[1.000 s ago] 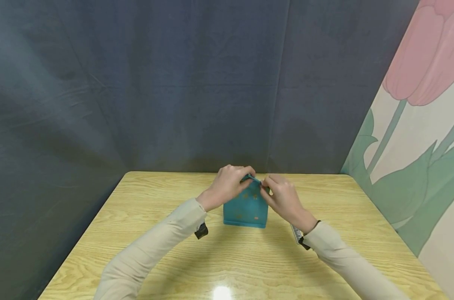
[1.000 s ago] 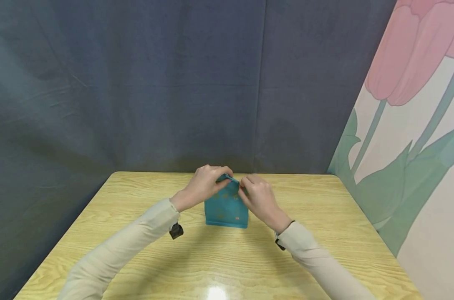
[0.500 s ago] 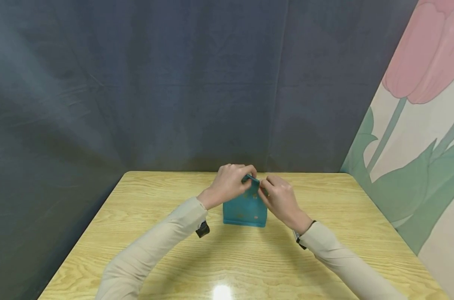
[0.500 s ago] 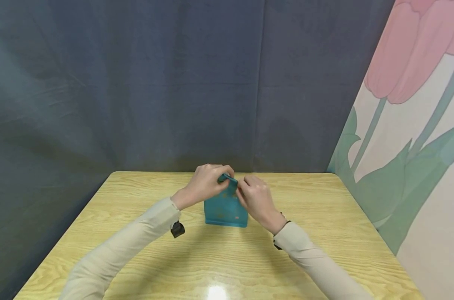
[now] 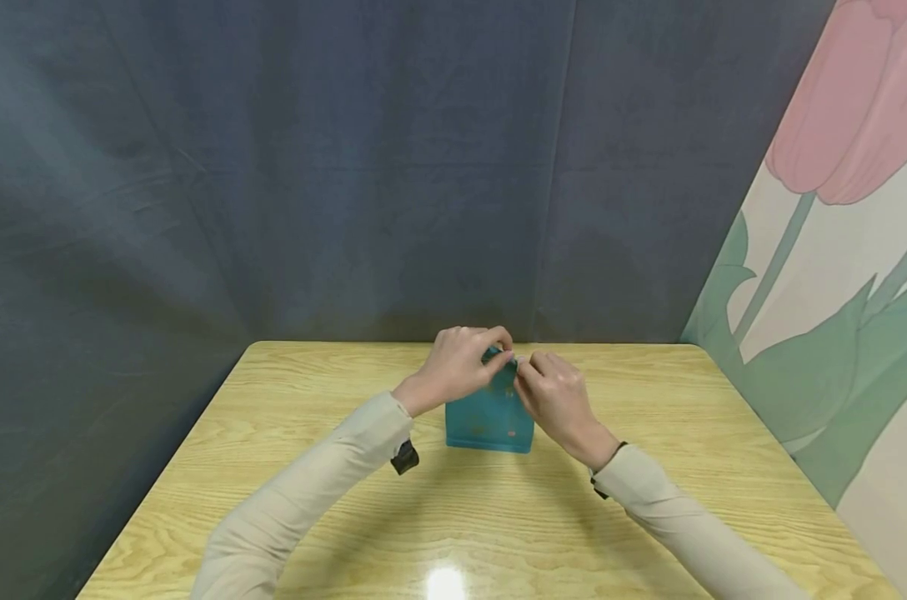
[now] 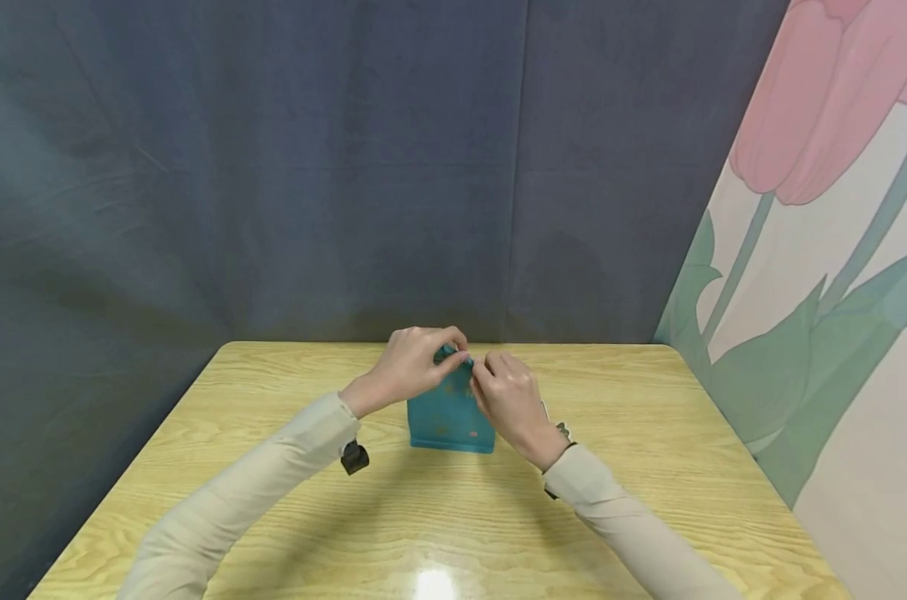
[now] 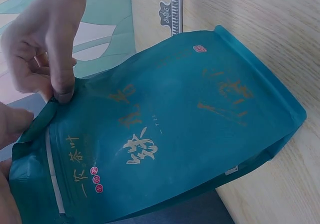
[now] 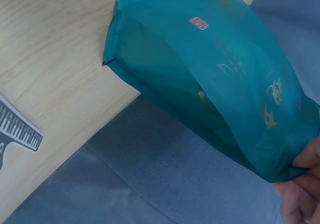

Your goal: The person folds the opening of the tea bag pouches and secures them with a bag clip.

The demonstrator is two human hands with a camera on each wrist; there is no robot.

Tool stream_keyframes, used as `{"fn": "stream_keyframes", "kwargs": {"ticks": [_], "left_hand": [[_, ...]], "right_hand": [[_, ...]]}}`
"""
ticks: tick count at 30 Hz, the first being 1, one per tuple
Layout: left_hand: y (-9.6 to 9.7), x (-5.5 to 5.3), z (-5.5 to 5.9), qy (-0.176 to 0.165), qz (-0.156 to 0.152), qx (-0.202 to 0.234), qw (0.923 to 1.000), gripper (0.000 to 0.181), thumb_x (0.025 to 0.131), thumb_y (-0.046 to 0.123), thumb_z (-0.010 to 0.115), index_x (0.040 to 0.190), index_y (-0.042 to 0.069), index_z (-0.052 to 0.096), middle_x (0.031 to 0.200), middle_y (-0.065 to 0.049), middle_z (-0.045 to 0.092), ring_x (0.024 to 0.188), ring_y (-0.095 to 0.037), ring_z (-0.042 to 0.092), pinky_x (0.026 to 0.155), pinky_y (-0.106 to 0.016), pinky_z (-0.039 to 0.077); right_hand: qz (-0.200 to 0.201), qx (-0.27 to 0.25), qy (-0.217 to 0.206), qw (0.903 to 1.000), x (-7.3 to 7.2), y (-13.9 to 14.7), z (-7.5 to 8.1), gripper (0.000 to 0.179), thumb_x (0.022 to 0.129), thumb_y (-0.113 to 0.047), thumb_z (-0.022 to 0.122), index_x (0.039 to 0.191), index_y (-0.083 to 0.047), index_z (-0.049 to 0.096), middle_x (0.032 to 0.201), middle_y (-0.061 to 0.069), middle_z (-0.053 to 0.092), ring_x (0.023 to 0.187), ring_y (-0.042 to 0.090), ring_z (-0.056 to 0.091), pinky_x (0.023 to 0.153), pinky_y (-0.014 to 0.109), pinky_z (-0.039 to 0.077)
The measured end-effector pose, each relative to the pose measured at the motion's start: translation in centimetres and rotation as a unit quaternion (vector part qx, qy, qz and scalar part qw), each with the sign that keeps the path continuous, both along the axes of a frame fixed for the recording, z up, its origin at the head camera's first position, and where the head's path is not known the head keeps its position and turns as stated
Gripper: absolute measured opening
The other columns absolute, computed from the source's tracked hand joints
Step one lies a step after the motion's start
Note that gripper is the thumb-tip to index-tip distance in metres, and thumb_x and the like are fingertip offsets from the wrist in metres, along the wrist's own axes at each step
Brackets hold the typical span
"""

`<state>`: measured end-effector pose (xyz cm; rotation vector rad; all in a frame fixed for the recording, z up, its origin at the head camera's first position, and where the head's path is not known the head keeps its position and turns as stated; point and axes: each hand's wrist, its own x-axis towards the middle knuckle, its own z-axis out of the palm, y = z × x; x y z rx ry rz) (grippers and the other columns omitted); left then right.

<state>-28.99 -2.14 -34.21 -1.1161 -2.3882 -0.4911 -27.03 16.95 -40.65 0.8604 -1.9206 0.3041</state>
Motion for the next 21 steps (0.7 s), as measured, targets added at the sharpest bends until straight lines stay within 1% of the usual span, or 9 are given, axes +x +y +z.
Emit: {"fn": "stream_keyframes", "kwargs": {"ticks": [5,9,11,14,16,17,21], "left_hand": [[-0.04,-0.02,-0.02,-0.014,-0.009,0.017,0.9997,0.008,0.096,0.024,0.069,0.1,0.018,0.072,0.064,0.006,0.061,0.042,-0.007,0.035,0.043,-0.022,0.025],[-0.01,0.01,0.02,-0.03,-0.013,0.027,0.9991,0.007,0.094,0.021,0.071,0.1,0.017,0.072,0.071,0.004,0.067,0.042,-0.007,0.038,0.043,-0.022,0.025],[0.01,0.04,0.06,-0.039,-0.014,0.033,0.9986,0.007,0.093,0.019,0.072,0.1,0.016,0.071,0.077,0.002,0.071,0.044,-0.006,0.042,0.042,-0.021,0.026],[0.05,0.05,0.1,-0.05,-0.014,0.044,0.9977,0.007,0.091,0.016,0.074,0.098,0.014,0.071,0.084,-0.001,0.074,0.05,-0.007,0.053,0.042,-0.021,0.026],[0.09,0.07,0.11,-0.054,-0.013,0.048,0.9973,0.007,0.09,0.015,0.075,0.096,0.013,0.07,0.087,-0.002,0.074,0.057,-0.009,0.061,0.043,-0.021,0.026],[0.11,0.09,0.12,-0.057,-0.013,0.05,0.9971,0.007,0.09,0.014,0.075,0.095,0.013,0.07,0.089,-0.003,0.075,0.061,-0.011,0.064,0.043,-0.021,0.026],[0.19,0.16,0.09,-0.064,-0.01,0.049,0.9967,0.008,0.089,0.012,0.075,0.091,0.014,0.068,0.093,-0.003,0.075,0.074,-0.015,0.071,0.044,-0.021,0.03]], "right_hand": [[-0.006,0.022,0.014,0.9996,0.1,-0.03,-0.06,0.015,0.073,0.008,0.077,0.077,0.001,0.064,0.071,0.011,0.054,0.055,0.022,0.048,0.046,0.033,0.044],[-0.015,0.045,0.035,0.9983,0.24,-0.09,-0.1,0.015,0.073,0.01,0.078,0.083,0.006,0.067,0.071,0.013,0.054,0.054,0.022,0.046,0.045,0.032,0.042],[-0.017,0.05,0.046,0.9975,0.25,-0.13,-0.17,0.018,0.072,0.012,0.078,0.087,0.008,0.068,0.071,0.014,0.054,0.053,0.022,0.046,0.045,0.031,0.041],[-0.019,0.053,0.057,0.9967,0.22,-0.17,-0.27,0.022,0.07,0.013,0.079,0.09,0.009,0.07,0.072,0.014,0.054,0.054,0.023,0.045,0.045,0.031,0.04],[-0.018,0.053,0.056,0.9969,0.23,-0.11,-0.29,0.021,0.071,0.013,0.079,0.09,0.009,0.071,0.073,0.014,0.055,0.055,0.022,0.046,0.045,0.031,0.041],[-0.018,0.054,0.051,0.9971,0.26,-0.06,-0.27,0.017,0.075,0.012,0.077,0.09,0.008,0.071,0.073,0.014,0.056,0.055,0.022,0.046,0.046,0.031,0.041],[0.001,0.045,0.008,0.9989,0.31,0.38,-0.19,0.013,0.078,0.012,0.075,0.089,0.006,0.072,0.076,0.013,0.06,0.059,0.023,0.052,0.05,0.031,0.046]]}}
